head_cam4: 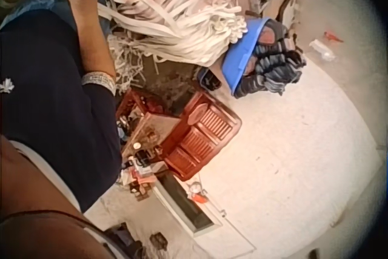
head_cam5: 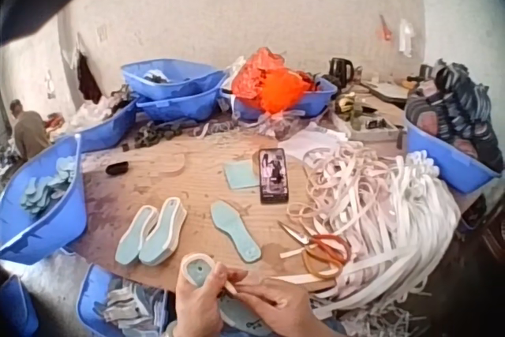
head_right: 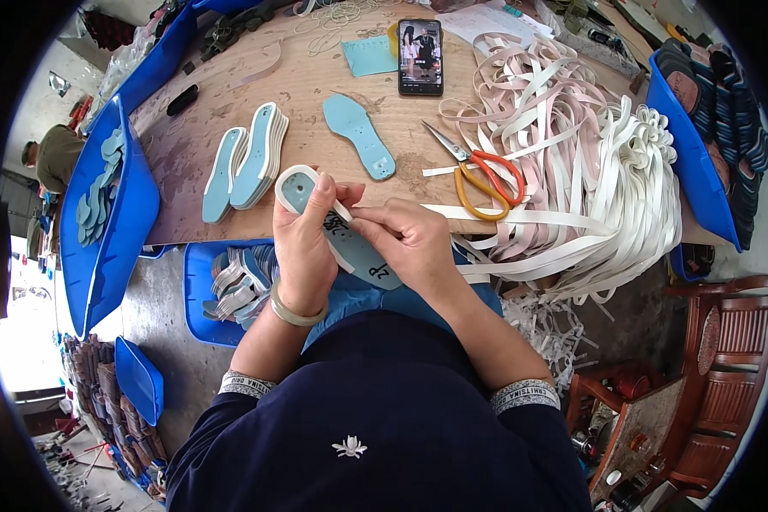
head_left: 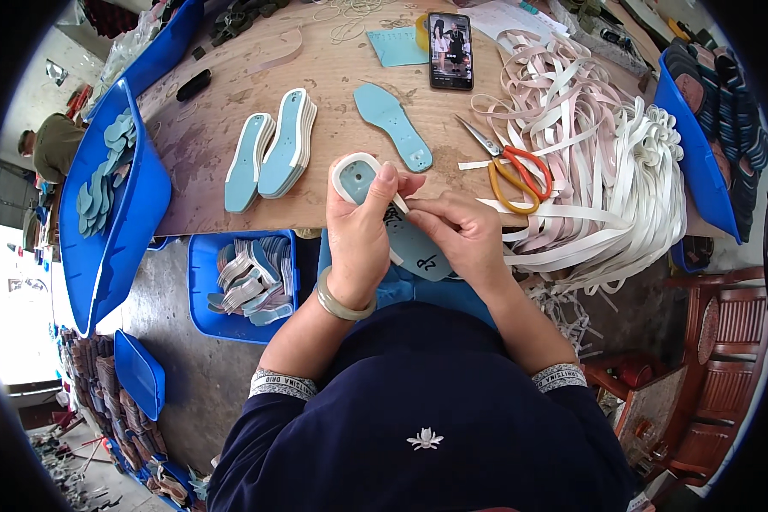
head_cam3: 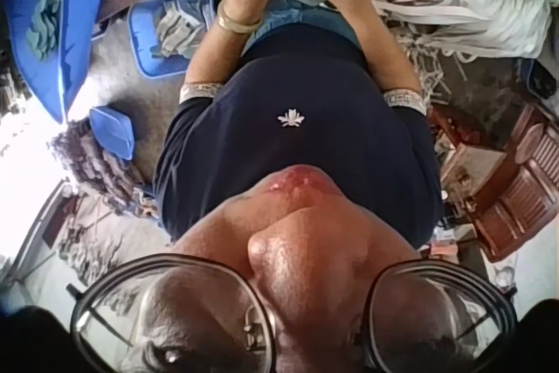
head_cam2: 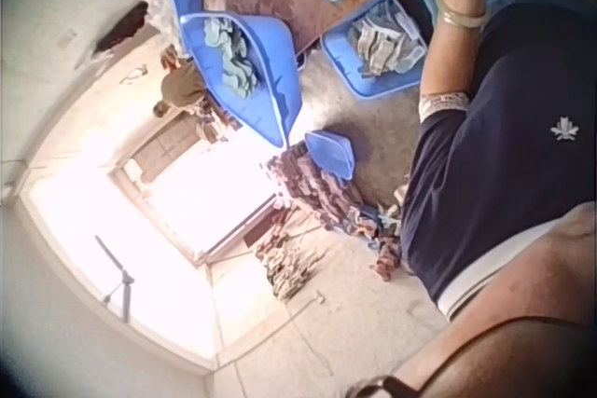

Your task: The person applies adhesive tape along the edges of shoe insoles and cuts the tape using scissors. The person then stacks the taped insoles together and retrieves a bundle of untaped insoles from a blue tray onto the table.

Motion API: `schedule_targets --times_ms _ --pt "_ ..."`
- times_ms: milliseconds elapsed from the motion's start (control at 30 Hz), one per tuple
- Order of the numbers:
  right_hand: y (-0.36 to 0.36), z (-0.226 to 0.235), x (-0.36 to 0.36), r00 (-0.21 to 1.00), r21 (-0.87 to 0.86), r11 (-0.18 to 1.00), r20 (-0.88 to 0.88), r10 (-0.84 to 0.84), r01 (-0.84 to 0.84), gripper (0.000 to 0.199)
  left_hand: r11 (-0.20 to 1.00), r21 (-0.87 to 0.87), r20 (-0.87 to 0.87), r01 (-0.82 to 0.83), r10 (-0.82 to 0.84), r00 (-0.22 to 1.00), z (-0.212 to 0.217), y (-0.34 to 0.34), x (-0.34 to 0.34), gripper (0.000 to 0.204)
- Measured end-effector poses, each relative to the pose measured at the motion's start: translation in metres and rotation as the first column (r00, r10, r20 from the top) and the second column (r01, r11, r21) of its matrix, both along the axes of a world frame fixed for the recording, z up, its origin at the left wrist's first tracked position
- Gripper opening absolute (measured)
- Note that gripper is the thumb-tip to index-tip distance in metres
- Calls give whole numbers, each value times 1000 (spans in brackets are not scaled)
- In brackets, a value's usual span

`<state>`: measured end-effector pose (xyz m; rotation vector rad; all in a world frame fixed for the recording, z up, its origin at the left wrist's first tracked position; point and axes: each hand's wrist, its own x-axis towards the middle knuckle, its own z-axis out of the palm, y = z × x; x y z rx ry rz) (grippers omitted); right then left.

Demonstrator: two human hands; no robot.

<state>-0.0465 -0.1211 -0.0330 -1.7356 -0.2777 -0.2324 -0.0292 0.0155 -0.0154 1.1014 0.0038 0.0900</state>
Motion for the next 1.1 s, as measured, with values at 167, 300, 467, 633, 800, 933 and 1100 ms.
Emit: schedule_targets --times_ms 167,300,467,633,800,933,1100 --pt "-3 9 -8 975 97 993 -204 87 -69 8 990 -82 51 112 -108 993 21 2 -10 27" --pt "-7 10 -2 977 -225 963 111 180 -151 8 971 23 58 239 -240 969 28 18 -9 29" --pt "-6 16 3 936 -296 949 291 200 -111 7 957 -9 160 291 -286 945 36 24 -5 22" --pt "8 15 7 967 -108 988 217 135 -114 7 988 -22 130 155 -151 980 -7 8 -22 18" --pt "3 -1 14 974 280 953 -157 165 -117 11 1000 -20 74 9 -7 997 -7 13 -15 19" --pt "1 0 8 934 357 931 -302 192 -76 15 1000 4 58 -27 26 998 -10 19 -16 21" --pt "0 7 2 888 331 943 -424 180 -33 18 997 40 66 -67 65 996 -12 15 -16 21"
